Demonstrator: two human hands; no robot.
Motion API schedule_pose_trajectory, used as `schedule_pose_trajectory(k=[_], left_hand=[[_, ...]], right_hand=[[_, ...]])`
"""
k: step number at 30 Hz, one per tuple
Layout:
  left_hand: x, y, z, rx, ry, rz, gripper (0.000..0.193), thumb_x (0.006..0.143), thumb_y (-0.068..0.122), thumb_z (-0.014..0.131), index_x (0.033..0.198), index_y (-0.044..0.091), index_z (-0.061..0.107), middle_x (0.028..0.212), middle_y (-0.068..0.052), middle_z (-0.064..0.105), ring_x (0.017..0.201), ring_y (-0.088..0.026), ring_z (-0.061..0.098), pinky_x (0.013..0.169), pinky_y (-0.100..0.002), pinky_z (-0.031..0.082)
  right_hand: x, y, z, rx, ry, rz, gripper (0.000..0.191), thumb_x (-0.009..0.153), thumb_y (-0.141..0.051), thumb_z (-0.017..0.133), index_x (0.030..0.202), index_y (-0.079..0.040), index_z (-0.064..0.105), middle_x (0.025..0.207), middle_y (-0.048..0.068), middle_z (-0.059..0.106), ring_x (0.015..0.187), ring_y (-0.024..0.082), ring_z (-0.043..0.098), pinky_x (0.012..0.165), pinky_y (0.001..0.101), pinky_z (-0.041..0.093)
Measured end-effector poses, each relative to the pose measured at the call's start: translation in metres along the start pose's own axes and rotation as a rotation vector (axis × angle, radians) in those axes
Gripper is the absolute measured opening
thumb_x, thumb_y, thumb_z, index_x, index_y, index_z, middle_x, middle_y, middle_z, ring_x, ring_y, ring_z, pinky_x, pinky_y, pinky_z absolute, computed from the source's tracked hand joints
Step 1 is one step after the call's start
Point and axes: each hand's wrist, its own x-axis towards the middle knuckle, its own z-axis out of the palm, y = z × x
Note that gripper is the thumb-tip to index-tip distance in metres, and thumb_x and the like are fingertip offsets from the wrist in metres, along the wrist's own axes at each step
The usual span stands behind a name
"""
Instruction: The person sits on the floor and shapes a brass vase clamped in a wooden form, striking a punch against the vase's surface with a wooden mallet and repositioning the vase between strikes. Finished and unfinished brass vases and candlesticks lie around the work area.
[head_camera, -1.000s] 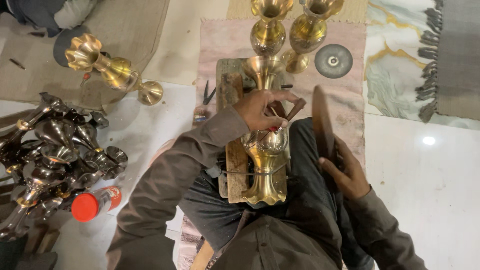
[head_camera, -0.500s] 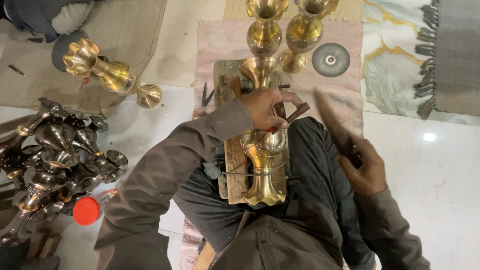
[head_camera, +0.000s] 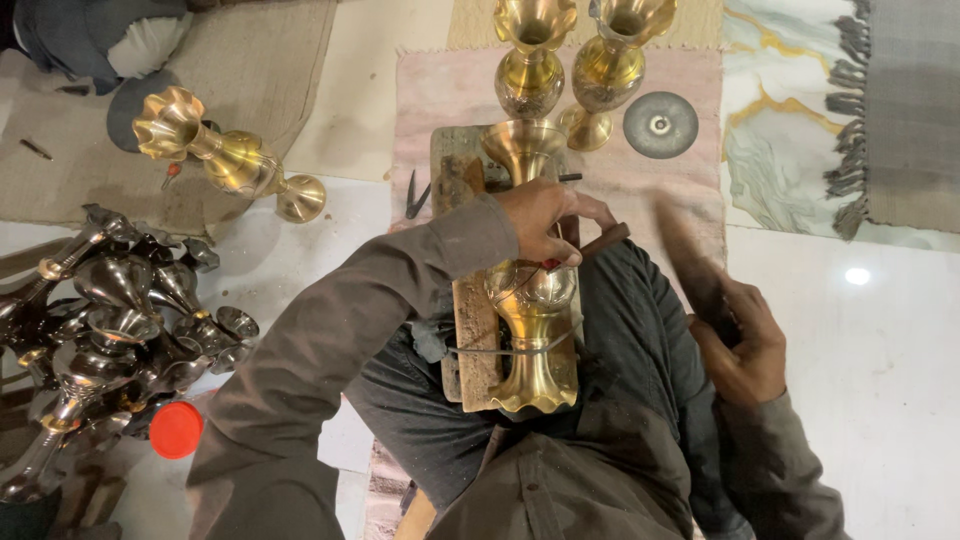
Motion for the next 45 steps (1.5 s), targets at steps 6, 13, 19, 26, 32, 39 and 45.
schedule_pose_trajectory(k=[6, 13, 19, 26, 32, 39, 45], left_hand=[[0.011, -0.002, 0.001, 0.036, -0.084, -0.019, 0.061, 0.082, 0.012, 0.082, 0.139, 0.021, 0.061, 0.095, -0.006, 0.080, 0.081, -0.016, 0.078, 0.078, -0.035, 0.062], [0.018, -0.004, -0.003, 0.077, -0.171, 0.127, 0.060, 0.083, 0.010, 0.082, 0.139, 0.020, 0.062, 0.098, -0.006, 0.082, 0.086, -0.015, 0.078, 0.079, -0.035, 0.061], [0.025, 0.005, -0.005, 0.178, -0.284, 0.166, 0.056, 0.081, 0.012, 0.081, 0.135, 0.023, 0.067, 0.099, -0.005, 0.080, 0.086, -0.016, 0.077, 0.076, -0.035, 0.059], [0.027, 0.012, -0.009, 0.155, -0.406, 0.116, 0.054, 0.082, 0.012, 0.079, 0.134, 0.022, 0.068, 0.097, -0.003, 0.081, 0.087, -0.015, 0.077, 0.079, -0.034, 0.059], [0.032, 0.009, -0.007, 0.103, -0.472, 0.083, 0.051, 0.085, 0.015, 0.079, 0.135, 0.021, 0.067, 0.101, -0.002, 0.081, 0.092, -0.014, 0.077, 0.083, -0.033, 0.059], [0.031, 0.001, -0.008, 0.088, -0.466, 0.161, 0.050, 0.087, 0.014, 0.079, 0.135, 0.020, 0.068, 0.115, -0.002, 0.076, 0.096, -0.016, 0.075, 0.086, -0.035, 0.059], [0.021, -0.007, -0.007, -0.016, -0.273, 0.130, 0.051, 0.088, 0.012, 0.078, 0.137, 0.018, 0.064, 0.103, -0.005, 0.082, 0.090, -0.015, 0.077, 0.081, -0.034, 0.062]], right_hand=[[-0.023, 0.012, 0.006, 0.004, 0.077, -0.003, 0.072, 0.086, 0.007, 0.067, 0.155, -0.006, 0.050, 0.126, 0.015, 0.064, 0.114, 0.023, 0.064, 0.095, 0.0362, 0.053], [-0.047, 0.024, 0.021, -0.017, 0.147, -0.003, 0.060, 0.090, 0.006, 0.065, 0.149, -0.003, 0.053, 0.118, 0.011, 0.058, 0.103, 0.019, 0.061, 0.091, 0.0327, 0.052], [-0.068, 0.016, 0.037, -0.154, 0.253, -0.060, 0.058, 0.090, 0.008, 0.065, 0.146, -0.001, 0.054, 0.124, 0.013, 0.056, 0.115, 0.023, 0.058, 0.097, 0.0351, 0.050], [-0.080, 0.006, 0.047, -0.319, 0.304, -0.036, 0.063, 0.089, 0.007, 0.064, 0.151, -0.005, 0.054, 0.131, 0.018, 0.053, 0.120, 0.029, 0.059, 0.097, 0.0359, 0.052], [-0.088, 0.005, 0.049, -0.384, 0.246, -0.057, 0.066, 0.089, 0.006, 0.065, 0.152, -0.009, 0.050, 0.131, 0.021, 0.051, 0.119, 0.033, 0.059, 0.093, 0.0415, 0.057], [-0.089, 0.016, 0.047, -0.406, 0.192, -0.001, 0.069, 0.088, 0.005, 0.065, 0.154, -0.010, 0.049, 0.130, 0.023, 0.055, 0.116, 0.038, 0.061, 0.092, 0.0452, 0.054], [-0.081, 0.022, 0.048, -0.207, 0.025, 0.124, 0.075, 0.078, 0.003, 0.067, 0.150, -0.013, 0.052, 0.120, 0.017, 0.061, 0.111, 0.033, 0.065, 0.091, 0.0421, 0.053]])
